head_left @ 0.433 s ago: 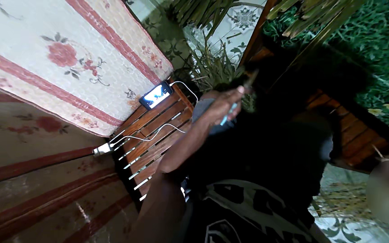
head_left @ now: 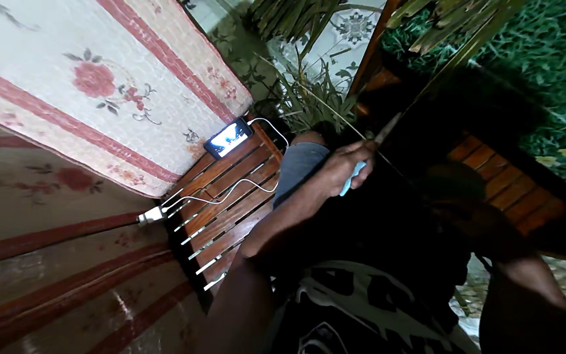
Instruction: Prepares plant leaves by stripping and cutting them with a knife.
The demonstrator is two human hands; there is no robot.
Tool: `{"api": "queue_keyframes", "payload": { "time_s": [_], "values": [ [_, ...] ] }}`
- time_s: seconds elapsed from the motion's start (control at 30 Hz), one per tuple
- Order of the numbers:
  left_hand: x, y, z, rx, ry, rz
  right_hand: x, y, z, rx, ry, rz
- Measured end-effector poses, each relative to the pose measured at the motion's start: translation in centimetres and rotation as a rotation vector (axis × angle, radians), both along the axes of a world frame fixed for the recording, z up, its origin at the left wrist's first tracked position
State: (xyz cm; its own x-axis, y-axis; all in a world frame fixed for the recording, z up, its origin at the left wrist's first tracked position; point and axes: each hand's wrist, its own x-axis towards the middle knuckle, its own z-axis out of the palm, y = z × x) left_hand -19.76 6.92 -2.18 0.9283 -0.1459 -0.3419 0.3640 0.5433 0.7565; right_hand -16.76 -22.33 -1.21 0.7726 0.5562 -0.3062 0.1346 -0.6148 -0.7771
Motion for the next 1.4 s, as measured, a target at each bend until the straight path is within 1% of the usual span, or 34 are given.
{"api": "queue_keyframes", "payload": {
  "time_s": [0.07,0.1,0.2,0.23,0.3,0.37,0.43,0.47,0.57,0.6,0.67,0.73,0.8,0.83,0.9,0.93,1.0,1.03,1.07,1.17,1.23,1.3,1.4],
  "values": [
    [-0.1,0.0,-0.6,-0.032,0.014,0.042,-0.2,0.0,-0.2,0.028,0.013,-0.007],
    [-0.3,-0.7,-0.7,-0.014,0.008,0.006,-0.3,0.4,0.0,0.041,0.030,-0.027],
    [-1.5,-3.2,0.0,0.132,-0.047,-0.219,-0.8,2.1,1.0,0.074,0.079,-0.085],
    [-1.7,-3.6,0.4,0.154,-0.074,-0.260,-0.9,2.5,1.2,0.084,0.091,-0.093],
    [-1.5,-2.8,0.7,0.121,-0.053,-0.221,-0.7,2.3,0.8,0.094,0.102,-0.066],
    [-0.8,-1.2,0.4,0.032,-0.025,-0.071,-0.5,1.4,-0.2,0.106,0.112,-0.022],
    [-0.2,-0.3,0.0,-0.017,-0.023,-0.006,-0.4,1.1,-0.7,0.114,0.128,-0.018],
    [-0.2,-0.4,0.0,-0.002,-0.022,-0.026,-0.5,1.1,-0.7,0.122,0.135,-0.026],
    [-1.1,-2.6,1.0,0.168,-0.038,-0.270,-0.8,1.8,-0.5,0.131,0.139,-0.069],
    [-1.3,-3.1,1.2,0.202,-0.061,-0.321,-0.7,1.8,-0.9,0.143,0.137,-0.069],
    [-1.1,-2.7,1.4,0.178,-0.064,-0.269,-0.6,1.9,-0.7,0.131,0.156,-0.047],
    [-0.5,-1.3,1.1,0.107,-0.040,-0.118,-0.4,1.2,-0.8,0.106,0.185,0.003],
    [-0.1,-0.3,0.3,0.043,-0.051,-0.023,-0.5,0.4,-1.3,0.110,0.185,-0.013],
    [0.0,-0.2,0.1,0.033,-0.057,-0.018,-0.7,0.4,-1.2,0.114,0.171,-0.038],
    [-0.4,-1.5,0.3,0.101,-0.046,-0.082,-1.1,1.4,-0.1,0.068,0.128,-0.083],
    [-0.8,-2.5,0.7,0.175,-0.038,-0.163,-1.1,2.4,0.8,0.018,0.102,-0.103],
    [-1.6,-4.3,1.2,0.324,-0.072,-0.335,-0.5,4.1,2.9,-0.090,0.145,-0.119],
    [-1.8,-4.8,1.3,0.357,-0.104,-0.377,-0.6,4.8,3.8,-0.104,0.179,-0.154],
    [-1.8,-4.8,1.4,0.380,-0.128,-0.387,-0.9,5.1,4.3,-0.066,0.176,-0.185],
    [-1.4,-4.1,1.3,0.450,-0.206,-0.386,-1.4,3.6,2.1,0.134,0.076,-0.189],
    [-1.6,-4.6,0.9,0.506,-0.261,-0.359,-1.5,3.2,1.6,0.146,0.040,-0.188],
    [-1.6,-4.7,1.1,0.582,-0.324,-0.360,-1.7,3.6,1.9,0.122,0.032,-0.230],
    [-1.0,-4.0,1.4,0.622,-0.328,-0.324,-2.0,3.8,2.1,0.153,0.040,-0.246]
  ]
}}
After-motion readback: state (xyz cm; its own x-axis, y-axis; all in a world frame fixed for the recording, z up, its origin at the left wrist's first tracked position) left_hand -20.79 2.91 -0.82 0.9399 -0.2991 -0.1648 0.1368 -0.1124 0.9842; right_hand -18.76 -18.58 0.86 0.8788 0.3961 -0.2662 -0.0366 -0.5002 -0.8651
